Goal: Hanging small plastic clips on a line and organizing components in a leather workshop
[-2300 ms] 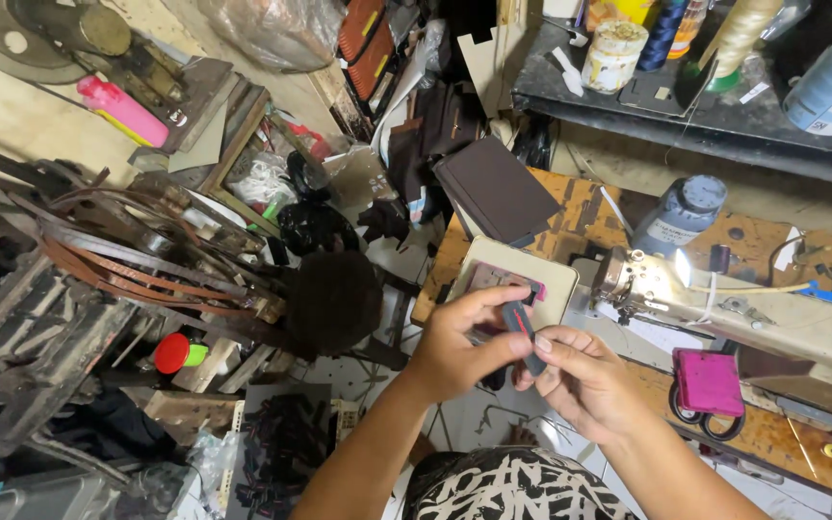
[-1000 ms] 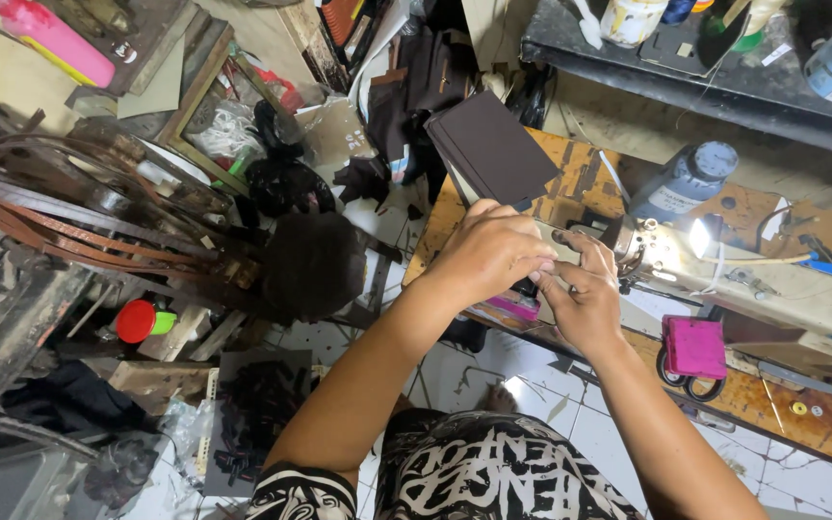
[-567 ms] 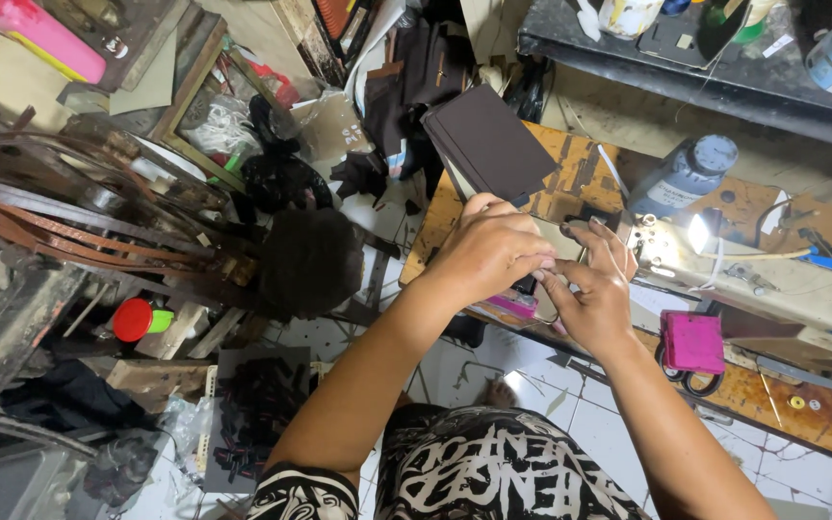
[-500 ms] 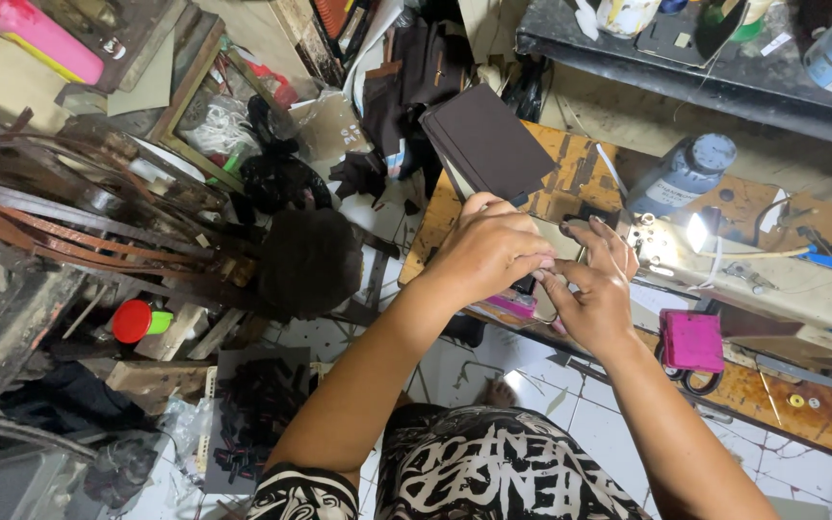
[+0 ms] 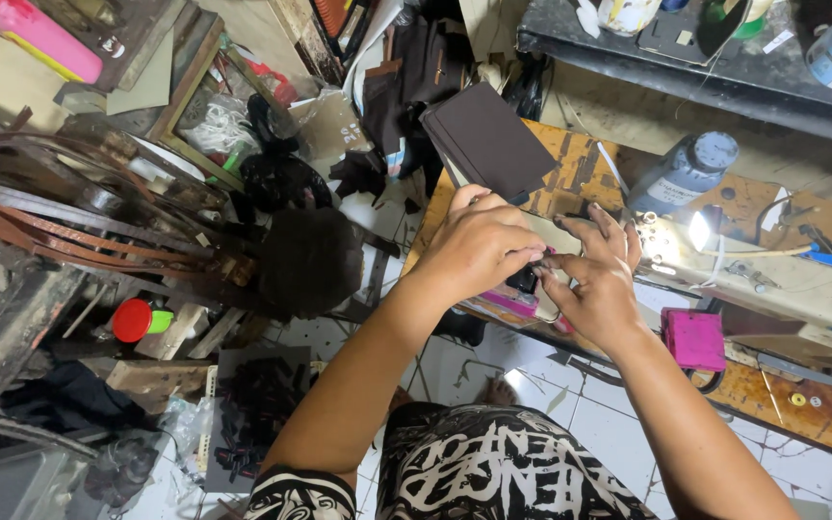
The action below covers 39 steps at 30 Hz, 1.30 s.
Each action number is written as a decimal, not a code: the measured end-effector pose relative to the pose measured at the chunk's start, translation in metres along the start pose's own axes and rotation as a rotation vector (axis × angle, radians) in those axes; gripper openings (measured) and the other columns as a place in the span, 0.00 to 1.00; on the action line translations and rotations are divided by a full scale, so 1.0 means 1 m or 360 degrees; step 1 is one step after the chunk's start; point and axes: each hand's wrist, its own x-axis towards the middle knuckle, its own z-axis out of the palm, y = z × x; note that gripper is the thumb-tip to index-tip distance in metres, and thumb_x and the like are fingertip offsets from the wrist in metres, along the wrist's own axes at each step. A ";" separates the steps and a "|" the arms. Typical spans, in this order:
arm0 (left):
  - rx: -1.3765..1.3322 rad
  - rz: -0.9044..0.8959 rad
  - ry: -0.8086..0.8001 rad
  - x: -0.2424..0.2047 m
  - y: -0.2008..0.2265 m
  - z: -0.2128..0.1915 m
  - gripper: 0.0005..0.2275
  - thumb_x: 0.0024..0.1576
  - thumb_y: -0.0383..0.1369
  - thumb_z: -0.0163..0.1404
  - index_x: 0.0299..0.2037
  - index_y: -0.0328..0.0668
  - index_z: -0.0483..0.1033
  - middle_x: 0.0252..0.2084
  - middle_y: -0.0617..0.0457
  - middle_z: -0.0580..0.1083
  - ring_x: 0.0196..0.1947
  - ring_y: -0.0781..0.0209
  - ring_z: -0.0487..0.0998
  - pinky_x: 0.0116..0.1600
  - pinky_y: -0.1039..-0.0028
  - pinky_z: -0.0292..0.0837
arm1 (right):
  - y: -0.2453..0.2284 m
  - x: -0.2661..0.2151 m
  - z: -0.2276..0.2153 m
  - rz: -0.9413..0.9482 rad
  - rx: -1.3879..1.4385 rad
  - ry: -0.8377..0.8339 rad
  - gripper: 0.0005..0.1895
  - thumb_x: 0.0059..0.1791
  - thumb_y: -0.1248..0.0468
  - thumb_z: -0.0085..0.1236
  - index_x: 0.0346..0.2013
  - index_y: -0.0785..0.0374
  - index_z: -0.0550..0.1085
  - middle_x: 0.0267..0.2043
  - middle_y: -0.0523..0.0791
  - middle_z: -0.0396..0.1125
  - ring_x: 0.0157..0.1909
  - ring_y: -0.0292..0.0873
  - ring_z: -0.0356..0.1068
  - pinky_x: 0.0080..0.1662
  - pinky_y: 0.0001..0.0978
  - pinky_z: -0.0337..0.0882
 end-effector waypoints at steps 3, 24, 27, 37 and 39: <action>0.0002 -0.0021 0.0013 -0.004 -0.005 -0.001 0.03 0.54 0.39 0.60 0.37 0.63 0.83 0.34 0.66 0.78 0.47 0.66 0.75 0.69 0.55 0.55 | 0.001 0.003 0.001 -0.0018 0.0022 -0.0026 0.05 0.44 0.59 0.67 0.33 0.51 0.80 0.64 0.45 0.67 0.76 0.61 0.52 0.68 0.71 0.41; -0.0085 -0.0125 0.0186 -0.036 -0.028 0.034 0.04 0.53 0.39 0.60 0.37 0.65 0.83 0.34 0.67 0.78 0.44 0.66 0.76 0.67 0.58 0.57 | 0.000 -0.002 -0.001 -0.0013 -0.0059 -0.0086 0.05 0.43 0.58 0.65 0.31 0.53 0.79 0.63 0.45 0.67 0.77 0.60 0.53 0.69 0.74 0.37; -0.0113 -0.0126 0.0203 -0.038 -0.026 0.040 0.03 0.54 0.39 0.60 0.37 0.63 0.83 0.34 0.66 0.78 0.43 0.64 0.77 0.65 0.58 0.57 | 0.004 -0.008 -0.002 0.0022 -0.0072 -0.0061 0.06 0.41 0.59 0.66 0.31 0.52 0.79 0.63 0.44 0.67 0.77 0.60 0.53 0.70 0.74 0.37; -0.0235 -0.0162 0.0248 -0.041 -0.025 0.059 0.03 0.54 0.40 0.60 0.37 0.64 0.83 0.34 0.67 0.78 0.44 0.65 0.77 0.65 0.59 0.58 | 0.000 -0.006 -0.016 -0.0030 -0.0188 0.0025 0.05 0.40 0.59 0.65 0.27 0.53 0.78 0.62 0.45 0.68 0.75 0.59 0.56 0.69 0.69 0.39; -0.0257 -0.0159 0.0285 -0.042 -0.025 0.062 0.04 0.55 0.40 0.60 0.38 0.62 0.83 0.35 0.66 0.78 0.45 0.64 0.77 0.64 0.60 0.58 | 0.001 -0.004 -0.018 -0.0080 -0.0217 -0.0008 0.04 0.41 0.58 0.65 0.27 0.52 0.78 0.61 0.44 0.68 0.75 0.59 0.55 0.69 0.70 0.39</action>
